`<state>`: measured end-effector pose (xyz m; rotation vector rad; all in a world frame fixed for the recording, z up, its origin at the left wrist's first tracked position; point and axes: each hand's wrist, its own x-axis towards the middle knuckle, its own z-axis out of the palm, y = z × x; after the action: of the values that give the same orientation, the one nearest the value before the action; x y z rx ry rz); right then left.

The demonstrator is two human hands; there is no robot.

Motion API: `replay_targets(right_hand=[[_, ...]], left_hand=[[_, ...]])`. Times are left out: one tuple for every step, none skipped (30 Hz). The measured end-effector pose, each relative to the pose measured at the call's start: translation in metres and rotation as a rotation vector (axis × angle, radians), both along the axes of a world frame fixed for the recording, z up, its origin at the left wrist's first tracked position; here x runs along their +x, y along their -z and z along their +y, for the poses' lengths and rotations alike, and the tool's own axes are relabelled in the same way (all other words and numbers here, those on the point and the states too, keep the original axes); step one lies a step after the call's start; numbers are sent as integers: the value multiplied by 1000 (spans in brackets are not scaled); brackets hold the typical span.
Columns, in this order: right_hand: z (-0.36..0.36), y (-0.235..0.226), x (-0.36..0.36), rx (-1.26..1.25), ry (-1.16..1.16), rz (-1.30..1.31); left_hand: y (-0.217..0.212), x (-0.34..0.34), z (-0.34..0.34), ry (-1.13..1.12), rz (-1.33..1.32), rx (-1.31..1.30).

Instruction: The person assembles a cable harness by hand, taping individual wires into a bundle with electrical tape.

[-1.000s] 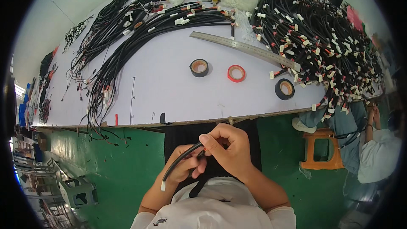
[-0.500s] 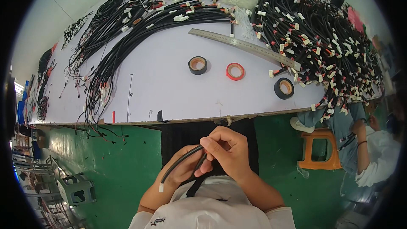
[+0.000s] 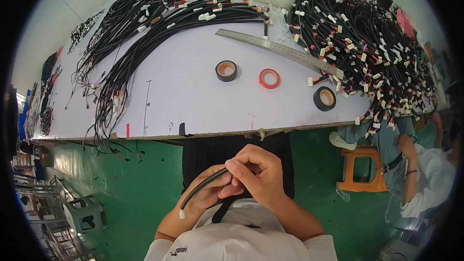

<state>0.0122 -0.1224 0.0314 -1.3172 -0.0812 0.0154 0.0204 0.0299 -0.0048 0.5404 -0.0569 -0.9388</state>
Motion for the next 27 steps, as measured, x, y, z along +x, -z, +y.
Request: replay_targets(right_hand=[[0,-1,0,-2,-1,1],[1,-3,-1,-21,1,-11],[1,-3,-2,-41,2,-24],[2,-4,-1,-41,2,-23],[2,-4,1,-39,18,-17],[3,-3,1,-37,35,-10],[3,-1,2,-39,32,-13],[3,3,1,-42,65,-1],[3,4,1,-46,98,11],[1,3,0,-53,100,12],[0,2,-1,-67,127,22],[-2,1,-2,-81,154,32],[-4,2,-1,-84,156,32],[-6,6,0,-130,195,-3],[-8,8,0,-176,233,-38],[-7,8,1,-178,237,-40],[-6,6,0,-179,238,-40],[-5,1,-1,-157,230,0],[-3,-1,-1,-134,219,40],[-2,0,-2,-135,219,41],[-1,2,-2,-165,226,3],[1,2,-2,-194,234,-36],[2,3,-3,-194,234,-36],[2,4,-4,-176,231,-29],[3,4,-5,-157,226,-22],[5,3,-4,-156,225,-22],[7,2,-4,-134,235,-31]], left_hand=[[-1,0,0,-9,-30,33],[-4,-1,-2,-11,-29,32],[-10,-3,-5,-69,-19,99],[-15,-4,-8,-125,-9,167],[-16,-6,-11,-153,-11,194],[-13,-6,-10,-152,-11,193],[-7,-7,-9,-166,-29,178],[0,-8,-9,-179,-46,163],[7,-9,-9,-149,-94,129],[2,-7,-10,-147,-92,122],[-9,-4,-10,-96,-104,167],[-15,-3,-10,-46,-117,211],[-9,-3,-9,-53,-180,235],[-9,-6,-10,-51,-180,232],[-9,-8,-10,-107,-151,195],[-8,-10,-11,-163,-121,160],[-7,-11,-10,-161,-121,158],[-5,-12,-9,-180,-226,231],[-3,-12,-9,-202,-332,303],[-6,-14,-11,-257,-344,424],[-9,-13,-12,-258,-344,424],[-13,-11,-13,-270,-434,555],[-15,-10,-14,-281,-524,687],[-12,-11,-15,-282,-525,687],[-8,-14,-17,-364,-610,721],[-6,-15,-20,-447,-695,754],[-6,-15,-21,-421,-538,701]])
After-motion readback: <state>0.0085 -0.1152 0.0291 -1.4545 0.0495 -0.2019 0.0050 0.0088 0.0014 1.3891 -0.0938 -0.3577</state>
